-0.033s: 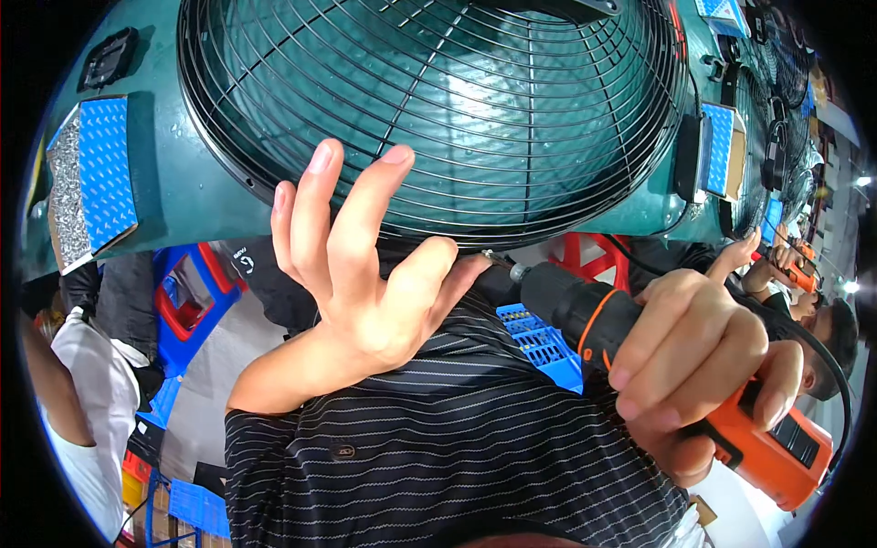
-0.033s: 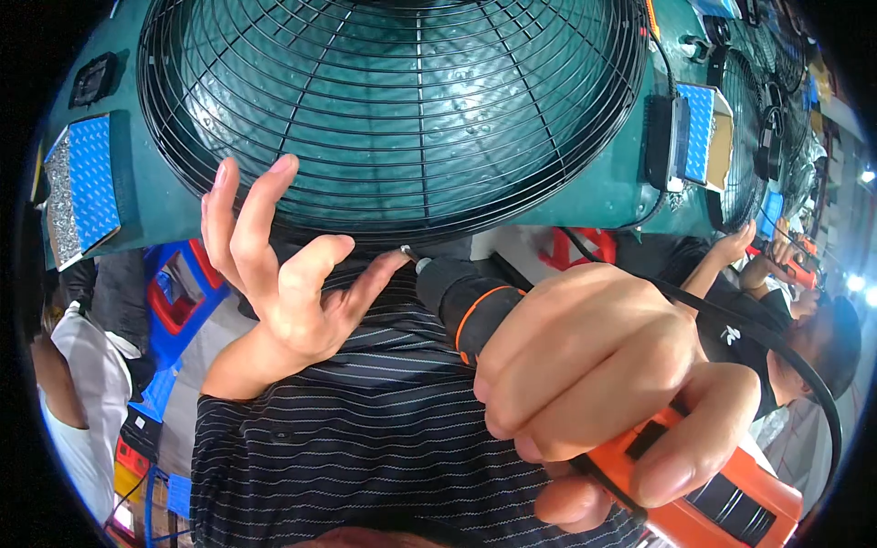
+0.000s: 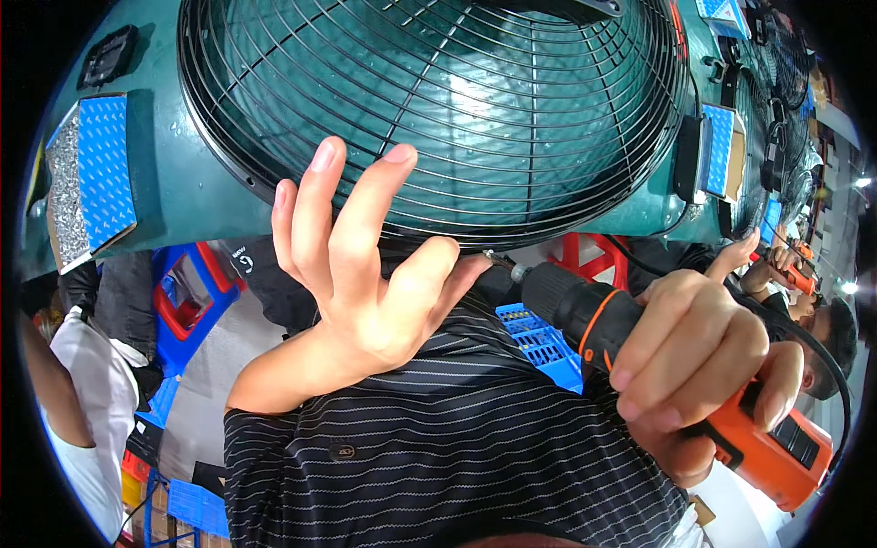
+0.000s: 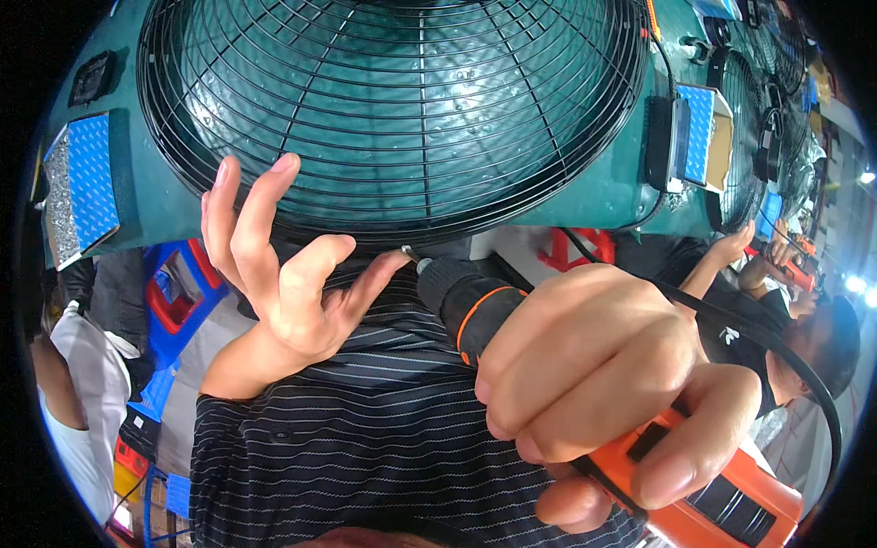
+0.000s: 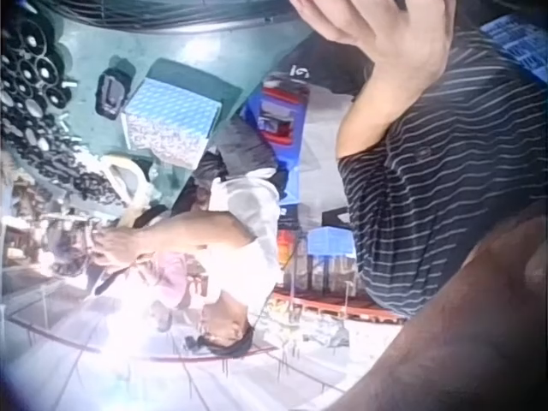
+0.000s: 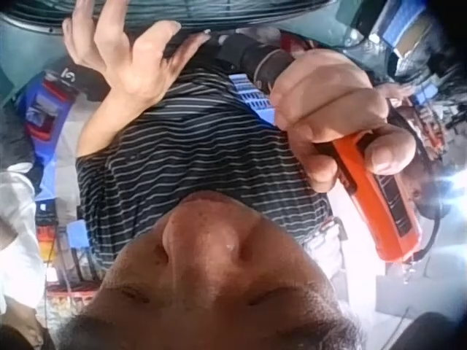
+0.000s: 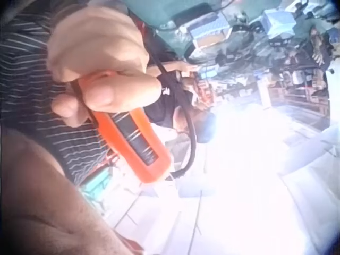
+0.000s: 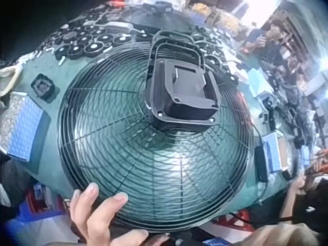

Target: Assembling the metal guard and components of an electric fan on a production line.

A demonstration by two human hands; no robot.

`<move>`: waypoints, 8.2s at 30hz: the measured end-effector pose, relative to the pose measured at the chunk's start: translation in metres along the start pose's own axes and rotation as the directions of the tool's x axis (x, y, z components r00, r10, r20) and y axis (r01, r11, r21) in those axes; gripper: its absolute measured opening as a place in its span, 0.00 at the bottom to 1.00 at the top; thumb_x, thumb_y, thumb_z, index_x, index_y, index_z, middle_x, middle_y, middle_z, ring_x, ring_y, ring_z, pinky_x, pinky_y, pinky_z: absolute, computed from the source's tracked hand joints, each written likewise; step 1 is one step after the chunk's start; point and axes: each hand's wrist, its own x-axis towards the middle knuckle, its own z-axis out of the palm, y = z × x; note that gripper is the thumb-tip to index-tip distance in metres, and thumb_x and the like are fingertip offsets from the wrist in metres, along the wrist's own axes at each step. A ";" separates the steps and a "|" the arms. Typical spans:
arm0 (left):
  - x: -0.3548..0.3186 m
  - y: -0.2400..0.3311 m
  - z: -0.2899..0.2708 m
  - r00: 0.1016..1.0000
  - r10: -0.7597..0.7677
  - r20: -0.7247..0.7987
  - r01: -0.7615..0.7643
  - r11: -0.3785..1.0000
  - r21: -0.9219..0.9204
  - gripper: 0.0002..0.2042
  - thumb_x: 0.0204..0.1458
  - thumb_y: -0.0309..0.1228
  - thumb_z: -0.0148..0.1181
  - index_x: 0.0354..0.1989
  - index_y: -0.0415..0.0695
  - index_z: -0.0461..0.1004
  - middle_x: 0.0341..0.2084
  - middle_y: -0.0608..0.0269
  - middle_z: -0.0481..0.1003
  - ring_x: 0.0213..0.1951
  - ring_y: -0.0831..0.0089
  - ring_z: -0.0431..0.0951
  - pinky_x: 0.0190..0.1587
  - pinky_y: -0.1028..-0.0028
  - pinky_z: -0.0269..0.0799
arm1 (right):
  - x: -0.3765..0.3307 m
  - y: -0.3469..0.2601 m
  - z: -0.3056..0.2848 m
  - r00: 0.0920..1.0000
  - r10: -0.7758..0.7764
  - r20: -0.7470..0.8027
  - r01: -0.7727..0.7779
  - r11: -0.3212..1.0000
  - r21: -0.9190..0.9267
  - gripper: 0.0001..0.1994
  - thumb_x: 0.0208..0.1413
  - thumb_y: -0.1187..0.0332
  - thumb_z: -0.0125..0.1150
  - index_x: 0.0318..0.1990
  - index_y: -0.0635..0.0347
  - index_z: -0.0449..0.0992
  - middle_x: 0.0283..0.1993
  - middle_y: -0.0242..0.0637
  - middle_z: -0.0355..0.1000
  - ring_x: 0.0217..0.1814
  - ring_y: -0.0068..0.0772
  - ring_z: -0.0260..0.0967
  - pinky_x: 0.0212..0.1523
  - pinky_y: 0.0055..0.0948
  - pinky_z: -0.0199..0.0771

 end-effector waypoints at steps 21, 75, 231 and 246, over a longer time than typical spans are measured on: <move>0.012 -0.042 -0.029 0.983 0.072 0.167 -0.084 0.994 0.068 0.33 0.39 0.54 0.72 0.55 0.52 0.75 0.60 0.53 0.69 0.63 0.48 0.64 0.66 0.48 0.50 | 0.000 -0.002 0.030 0.995 0.079 -0.063 -0.093 0.957 -0.274 0.25 0.55 0.65 0.64 0.58 0.58 0.64 0.30 0.29 0.69 0.21 0.23 0.68 0.53 0.27 0.72; 0.057 0.013 -0.004 0.974 0.155 0.164 -0.187 0.961 0.203 0.39 0.30 0.58 0.74 0.46 0.39 0.75 0.46 0.49 0.68 0.50 0.48 0.67 0.58 0.49 0.62 | 0.026 0.031 -0.108 0.600 0.452 -0.660 -0.646 0.760 -0.067 0.13 0.53 0.68 0.68 0.43 0.63 0.75 0.35 0.41 0.77 0.25 0.28 0.75 0.26 0.25 0.73; 0.070 -0.138 -0.063 0.838 -0.537 -0.094 0.354 0.667 -0.656 0.28 0.55 0.35 0.64 0.62 0.35 0.64 0.58 0.53 0.69 0.58 0.67 0.68 0.62 0.69 0.61 | 0.000 -0.012 -0.044 0.833 0.387 -0.394 -0.387 0.918 0.082 0.18 0.61 0.66 0.59 0.55 0.62 0.68 0.68 0.66 0.57 0.30 0.22 0.66 0.32 0.22 0.70; 0.044 -0.097 -0.031 0.768 -0.623 -0.146 0.496 0.724 -0.480 0.40 0.46 0.32 0.72 0.68 0.37 0.58 0.67 0.43 0.58 0.68 0.56 0.59 0.70 0.64 0.53 | -0.014 0.021 -0.098 0.621 0.594 -0.512 -0.697 0.717 -0.014 0.22 0.52 0.69 0.68 0.53 0.64 0.68 0.46 0.38 0.71 0.30 0.31 0.73 0.21 0.27 0.73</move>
